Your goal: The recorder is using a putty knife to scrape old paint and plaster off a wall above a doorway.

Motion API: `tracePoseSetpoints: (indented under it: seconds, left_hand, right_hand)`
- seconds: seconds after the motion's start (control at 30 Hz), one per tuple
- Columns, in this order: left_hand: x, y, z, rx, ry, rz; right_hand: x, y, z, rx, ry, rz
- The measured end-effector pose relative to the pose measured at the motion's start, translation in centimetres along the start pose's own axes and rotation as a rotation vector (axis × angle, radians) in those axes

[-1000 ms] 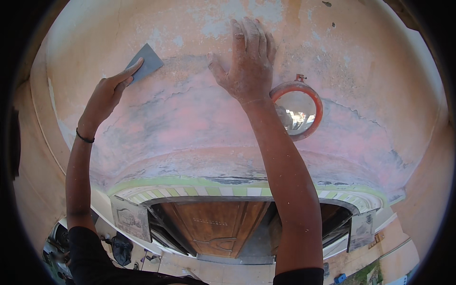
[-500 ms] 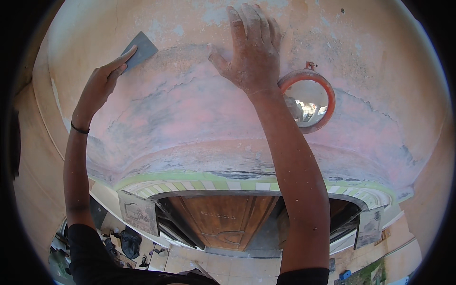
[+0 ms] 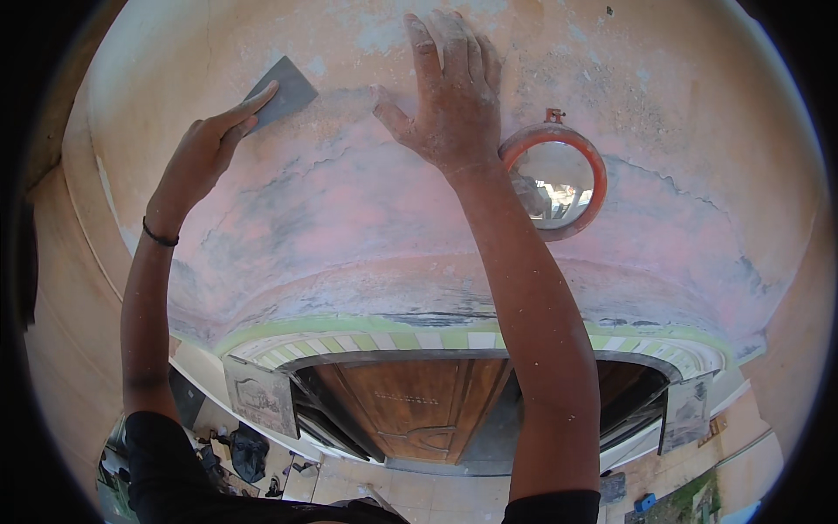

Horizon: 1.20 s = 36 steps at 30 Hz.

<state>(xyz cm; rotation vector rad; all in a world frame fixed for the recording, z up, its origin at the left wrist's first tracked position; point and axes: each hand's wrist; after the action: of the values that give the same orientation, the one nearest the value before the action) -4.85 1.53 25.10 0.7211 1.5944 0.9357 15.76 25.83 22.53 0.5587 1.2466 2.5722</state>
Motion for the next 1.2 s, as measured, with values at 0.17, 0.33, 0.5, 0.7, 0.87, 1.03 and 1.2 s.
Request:
tracePoseSetpoints:
  seconds: [0.17, 0.33, 0.5, 0.7, 0.87, 1.03, 1.2]
  left_hand:
    - [-2.1, 4.4, 4.9, -0.19, 0.109, -0.119]
    - [0.7, 6.5, 5.5, 0.012, 0.042, 0.1]
    - [-0.6, -0.4, 1.8, -0.106, -0.027, -0.028]
    - [0.2, 8.1, 6.3, 0.04, -0.008, 0.09]
    - [0.7, 7.3, 6.8, 0.05, -0.018, 0.104]
    - [-2.8, -3.5, -2.0, -0.206, -0.037, -0.126]
    - [-2.5, 2.0, 2.1, -0.153, 0.029, -0.14]
  right_hand:
    - [0.0, 0.9, -1.1, -0.01, 0.011, 0.034]
    - [0.2, 0.7, -0.4, -0.029, 0.044, 0.061]
    - [-0.4, -0.1, -0.3, -0.023, 0.055, 0.031]
    - [-0.8, 1.0, -1.1, -0.031, 0.069, 0.029]
    - [-0.2, 0.2, -0.1, -0.041, 0.074, 0.073]
    - [-0.4, -0.1, -0.1, -0.035, 0.089, 0.082]
    - [-0.3, 0.2, -0.8, -0.023, 0.087, 0.061]
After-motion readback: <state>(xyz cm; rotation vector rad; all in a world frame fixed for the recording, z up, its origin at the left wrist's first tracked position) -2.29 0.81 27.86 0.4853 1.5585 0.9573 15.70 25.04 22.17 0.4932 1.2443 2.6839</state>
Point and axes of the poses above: each hand's wrist, its own y-axis towards the middle knuckle, its own x-axis out of the palm, z = x × y, and after that the axes turned 14 degrees about -x, right-handed
